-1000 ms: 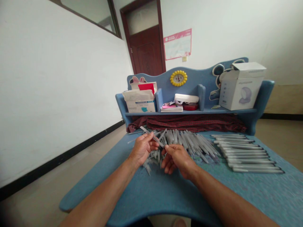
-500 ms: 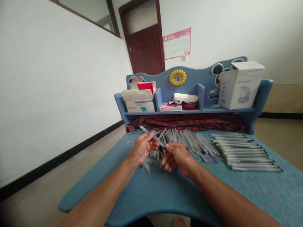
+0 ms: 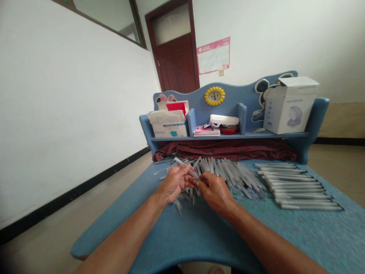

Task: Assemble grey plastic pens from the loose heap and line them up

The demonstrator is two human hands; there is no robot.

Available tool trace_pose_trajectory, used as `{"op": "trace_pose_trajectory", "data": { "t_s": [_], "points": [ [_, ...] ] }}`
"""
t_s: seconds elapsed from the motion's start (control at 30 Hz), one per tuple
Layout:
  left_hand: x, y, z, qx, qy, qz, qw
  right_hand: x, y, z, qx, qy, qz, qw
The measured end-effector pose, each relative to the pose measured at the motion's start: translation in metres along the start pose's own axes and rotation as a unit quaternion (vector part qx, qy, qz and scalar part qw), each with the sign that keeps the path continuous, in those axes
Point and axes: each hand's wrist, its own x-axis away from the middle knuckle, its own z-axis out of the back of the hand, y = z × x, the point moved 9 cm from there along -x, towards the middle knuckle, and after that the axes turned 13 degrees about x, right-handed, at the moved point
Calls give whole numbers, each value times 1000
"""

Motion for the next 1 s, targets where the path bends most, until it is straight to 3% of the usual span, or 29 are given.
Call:
{"op": "trace_pose_trajectory", "data": {
  "t_s": [0.27, 0.43, 0.6, 0.77, 1.0],
  "points": [
    [-4, 36, 36, 23, 134, -92, 986, 5, -9, -3, 38, -12, 25, 999],
    [-3, 37, 36, 5, 129, -102, 986, 7, -15, 2, 68, 2, 30, 997],
    [-4, 29, 31, 8, 103, -72, 992, 9, -23, 10, 129, 43, 38, 990],
    [-3, 21, 30, 30, 121, -47, 991, 12, -33, 12, 271, 70, 55, 959],
    [-2, 15, 28, 52, 143, -64, 986, 15, -43, 8, 428, 85, 61, 898]
  ]
}}
